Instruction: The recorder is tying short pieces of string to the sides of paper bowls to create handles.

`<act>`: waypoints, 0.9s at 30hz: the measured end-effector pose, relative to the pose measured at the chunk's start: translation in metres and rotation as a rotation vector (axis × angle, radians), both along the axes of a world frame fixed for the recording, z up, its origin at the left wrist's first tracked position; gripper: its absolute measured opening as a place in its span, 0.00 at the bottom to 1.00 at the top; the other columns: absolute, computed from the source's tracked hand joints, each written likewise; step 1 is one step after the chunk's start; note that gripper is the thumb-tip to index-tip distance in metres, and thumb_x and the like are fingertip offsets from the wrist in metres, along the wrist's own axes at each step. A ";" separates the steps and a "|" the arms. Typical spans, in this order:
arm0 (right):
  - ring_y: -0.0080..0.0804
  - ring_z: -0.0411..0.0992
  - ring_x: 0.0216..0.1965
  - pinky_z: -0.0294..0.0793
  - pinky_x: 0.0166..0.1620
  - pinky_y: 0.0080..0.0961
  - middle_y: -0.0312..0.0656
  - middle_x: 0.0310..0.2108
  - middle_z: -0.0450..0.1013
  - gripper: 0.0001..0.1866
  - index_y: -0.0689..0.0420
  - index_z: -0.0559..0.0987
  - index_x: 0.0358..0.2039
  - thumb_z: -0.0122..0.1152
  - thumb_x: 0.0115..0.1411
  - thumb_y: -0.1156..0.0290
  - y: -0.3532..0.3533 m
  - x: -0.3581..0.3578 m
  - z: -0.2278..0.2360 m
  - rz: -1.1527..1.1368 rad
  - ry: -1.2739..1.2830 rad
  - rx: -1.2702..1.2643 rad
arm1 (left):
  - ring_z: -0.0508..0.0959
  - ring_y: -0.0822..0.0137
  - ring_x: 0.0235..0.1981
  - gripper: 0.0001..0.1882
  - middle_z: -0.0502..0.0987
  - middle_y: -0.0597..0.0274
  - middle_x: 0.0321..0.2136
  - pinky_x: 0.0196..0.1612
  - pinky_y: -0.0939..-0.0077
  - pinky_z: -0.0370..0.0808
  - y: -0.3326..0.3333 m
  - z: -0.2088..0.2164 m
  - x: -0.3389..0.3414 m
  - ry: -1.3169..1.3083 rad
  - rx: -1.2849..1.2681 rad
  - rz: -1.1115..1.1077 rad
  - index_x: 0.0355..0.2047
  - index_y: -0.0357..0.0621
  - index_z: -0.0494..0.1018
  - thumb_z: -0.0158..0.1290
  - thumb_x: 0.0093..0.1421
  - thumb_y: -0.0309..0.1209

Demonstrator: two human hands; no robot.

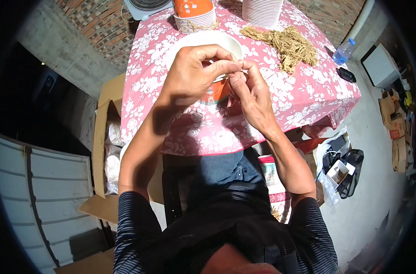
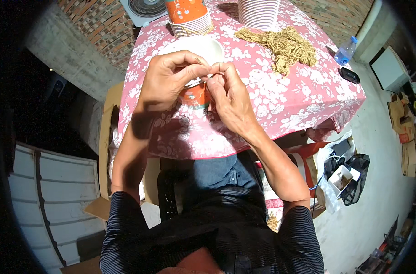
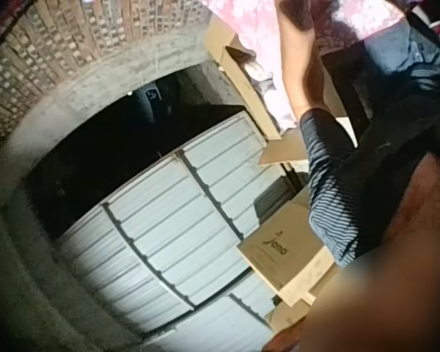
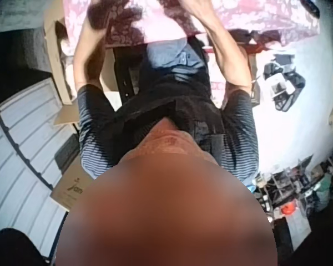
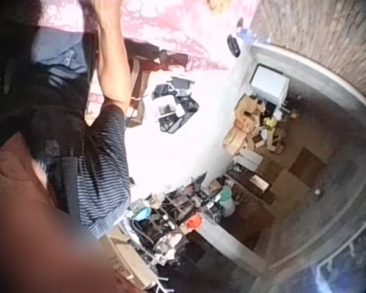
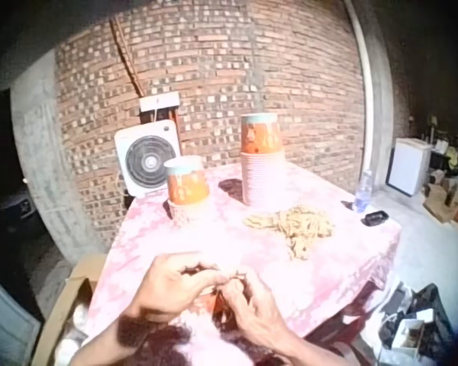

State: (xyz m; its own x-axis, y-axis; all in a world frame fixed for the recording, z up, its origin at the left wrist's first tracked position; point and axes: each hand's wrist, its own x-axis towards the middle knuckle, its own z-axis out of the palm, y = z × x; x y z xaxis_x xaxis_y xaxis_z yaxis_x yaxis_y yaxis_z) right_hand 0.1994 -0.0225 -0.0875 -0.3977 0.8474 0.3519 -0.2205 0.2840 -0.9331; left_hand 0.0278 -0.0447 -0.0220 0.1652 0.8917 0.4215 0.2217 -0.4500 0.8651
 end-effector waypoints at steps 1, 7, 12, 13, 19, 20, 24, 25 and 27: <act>0.13 0.60 0.29 0.64 0.33 0.16 0.27 0.28 0.63 0.08 0.58 0.69 0.52 0.49 0.74 0.75 0.000 0.001 -0.002 0.000 -0.001 0.001 | 0.83 0.75 0.36 0.08 0.86 0.59 0.33 0.41 0.78 0.79 0.001 0.001 0.000 -0.001 0.001 0.000 0.41 0.32 0.82 0.62 0.66 0.26; 0.18 0.68 0.31 0.70 0.35 0.19 0.33 0.31 0.70 0.11 0.63 0.66 0.52 0.50 0.70 0.81 0.002 0.036 0.020 -0.075 -0.094 0.280 | 0.81 0.77 0.28 0.09 0.83 0.63 0.28 0.31 0.82 0.77 0.010 0.004 -0.002 0.096 -0.270 -0.008 0.44 0.35 0.75 0.62 0.65 0.22; 0.31 0.76 0.28 0.74 0.33 0.28 0.44 0.27 0.74 0.07 0.64 0.76 0.34 0.52 0.59 0.88 0.014 0.051 0.062 -0.018 -0.254 0.730 | 0.79 0.78 0.30 0.05 0.81 0.63 0.27 0.31 0.82 0.73 0.010 0.011 -0.003 0.104 -0.222 -0.089 0.35 0.33 0.82 0.61 0.63 0.24; 0.34 0.76 0.28 0.74 0.33 0.30 0.44 0.27 0.74 0.08 0.64 0.77 0.33 0.51 0.57 0.89 0.020 0.051 0.070 0.010 -0.291 0.821 | 0.79 0.78 0.30 0.05 0.81 0.63 0.27 0.31 0.82 0.73 0.010 0.012 -0.004 0.105 -0.221 -0.094 0.35 0.33 0.82 0.61 0.63 0.24; 0.41 0.75 0.30 0.74 0.35 0.34 0.47 0.26 0.72 0.16 0.63 0.81 0.29 0.47 0.50 0.91 0.049 0.051 0.068 -0.092 -0.405 0.905 | 0.77 0.78 0.27 0.09 0.81 0.65 0.25 0.30 0.80 0.73 0.013 0.015 -0.005 0.362 -0.197 -0.069 0.36 0.33 0.82 0.61 0.66 0.29; 0.41 0.75 0.31 0.74 0.37 0.35 0.48 0.27 0.71 0.14 0.62 0.83 0.32 0.49 0.52 0.88 0.049 0.050 0.060 -0.118 -0.444 0.870 | 0.77 0.79 0.28 0.09 0.80 0.67 0.26 0.31 0.82 0.74 0.014 0.013 -0.007 0.350 -0.220 -0.077 0.37 0.34 0.81 0.60 0.67 0.30; 0.38 0.76 0.34 0.75 0.38 0.35 0.46 0.30 0.75 0.08 0.63 0.84 0.35 0.64 0.58 0.73 0.025 0.048 0.041 -0.147 -0.432 0.721 | 0.77 0.80 0.28 0.10 0.79 0.68 0.26 0.32 0.83 0.75 0.013 0.010 -0.010 0.301 -0.223 -0.060 0.38 0.35 0.80 0.59 0.69 0.31; 0.37 0.76 0.34 0.75 0.38 0.34 0.46 0.31 0.76 0.09 0.63 0.84 0.35 0.67 0.59 0.70 0.018 0.045 0.040 -0.162 -0.440 0.725 | 0.76 0.80 0.28 0.10 0.79 0.68 0.27 0.31 0.83 0.74 0.013 0.010 -0.010 0.297 -0.188 -0.067 0.38 0.35 0.80 0.59 0.69 0.31; 0.35 0.76 0.33 0.75 0.38 0.32 0.44 0.30 0.76 0.11 0.64 0.84 0.34 0.71 0.59 0.69 0.016 0.040 0.037 -0.176 -0.457 0.703 | 0.76 0.80 0.28 0.09 0.79 0.68 0.27 0.31 0.83 0.74 0.013 0.011 -0.009 0.316 -0.195 -0.063 0.38 0.35 0.80 0.59 0.69 0.31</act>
State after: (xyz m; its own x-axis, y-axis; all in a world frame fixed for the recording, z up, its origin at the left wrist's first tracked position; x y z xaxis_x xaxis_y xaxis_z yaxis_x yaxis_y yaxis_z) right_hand 0.2397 -0.0068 -0.0507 -0.5119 0.5553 0.6555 0.2360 0.8246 -0.5142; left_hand 0.0187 -0.0316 -0.0108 0.3167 0.9342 0.1642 0.4685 -0.3046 0.8293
